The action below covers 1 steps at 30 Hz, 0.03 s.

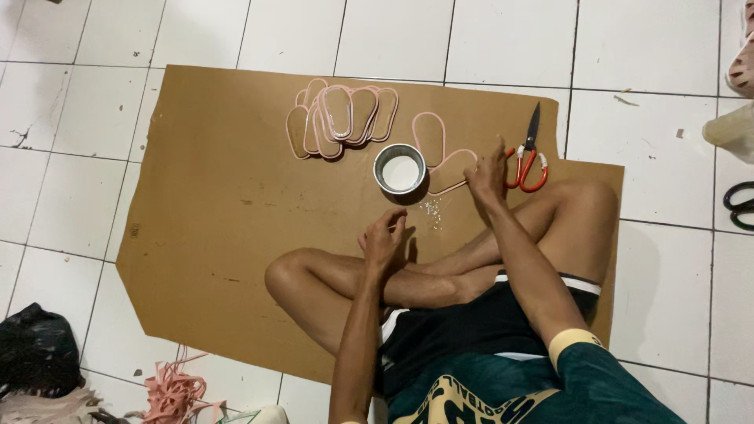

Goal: The person sits cross-legged on a cardboard sheet on the floor, dips their fingers into a small bowl of white paste, and spreads it over slipper insoles one at a time, setting finished insoles on a stack. They then pick up scissors and trim the pink edging of an insole before resuming spreading paste.

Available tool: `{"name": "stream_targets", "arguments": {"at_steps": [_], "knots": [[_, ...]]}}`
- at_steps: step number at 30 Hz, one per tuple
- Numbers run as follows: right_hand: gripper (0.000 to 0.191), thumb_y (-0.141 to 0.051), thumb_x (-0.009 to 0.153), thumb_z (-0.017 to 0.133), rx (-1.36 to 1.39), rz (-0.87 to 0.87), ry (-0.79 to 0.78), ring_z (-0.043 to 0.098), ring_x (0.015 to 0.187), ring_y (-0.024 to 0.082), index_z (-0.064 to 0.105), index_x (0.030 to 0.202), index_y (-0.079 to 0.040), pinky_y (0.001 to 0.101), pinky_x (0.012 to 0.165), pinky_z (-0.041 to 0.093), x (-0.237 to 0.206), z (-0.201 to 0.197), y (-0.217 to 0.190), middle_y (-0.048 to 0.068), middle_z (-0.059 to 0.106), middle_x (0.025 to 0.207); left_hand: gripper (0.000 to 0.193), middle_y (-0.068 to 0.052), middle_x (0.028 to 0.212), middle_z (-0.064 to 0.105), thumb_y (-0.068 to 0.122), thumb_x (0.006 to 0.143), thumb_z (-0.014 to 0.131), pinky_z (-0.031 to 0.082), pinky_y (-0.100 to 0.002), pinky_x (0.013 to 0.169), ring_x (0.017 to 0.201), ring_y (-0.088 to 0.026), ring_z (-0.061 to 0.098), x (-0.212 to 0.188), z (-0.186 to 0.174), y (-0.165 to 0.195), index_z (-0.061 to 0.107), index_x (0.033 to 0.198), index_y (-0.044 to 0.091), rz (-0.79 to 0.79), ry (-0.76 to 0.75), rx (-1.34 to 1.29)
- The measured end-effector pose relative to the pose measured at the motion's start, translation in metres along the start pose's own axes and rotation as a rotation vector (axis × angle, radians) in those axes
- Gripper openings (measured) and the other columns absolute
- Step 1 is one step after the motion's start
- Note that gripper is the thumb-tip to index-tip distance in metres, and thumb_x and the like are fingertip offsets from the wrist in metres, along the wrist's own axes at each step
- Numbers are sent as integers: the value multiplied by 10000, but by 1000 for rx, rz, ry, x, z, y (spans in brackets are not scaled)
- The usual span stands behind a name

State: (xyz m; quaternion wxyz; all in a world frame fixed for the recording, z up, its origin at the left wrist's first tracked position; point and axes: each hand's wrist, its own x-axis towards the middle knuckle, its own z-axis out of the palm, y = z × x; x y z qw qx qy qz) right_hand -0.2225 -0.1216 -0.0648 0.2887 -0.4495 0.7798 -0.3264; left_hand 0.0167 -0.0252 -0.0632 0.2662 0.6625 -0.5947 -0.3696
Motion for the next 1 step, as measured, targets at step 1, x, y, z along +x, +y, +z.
{"name": "stream_targets", "arguments": {"at_steps": [1], "knots": [[1165,-135,765,773,120,69,-7,580,1321,438,64,1687,-59,486,1089,498,4,-3,1,252,448,1518,255,20,1133,789,334,976,626,388,-463,1009,1023,-166,763,3,3,-3,742,1183,240,-6,-5,4]]}}
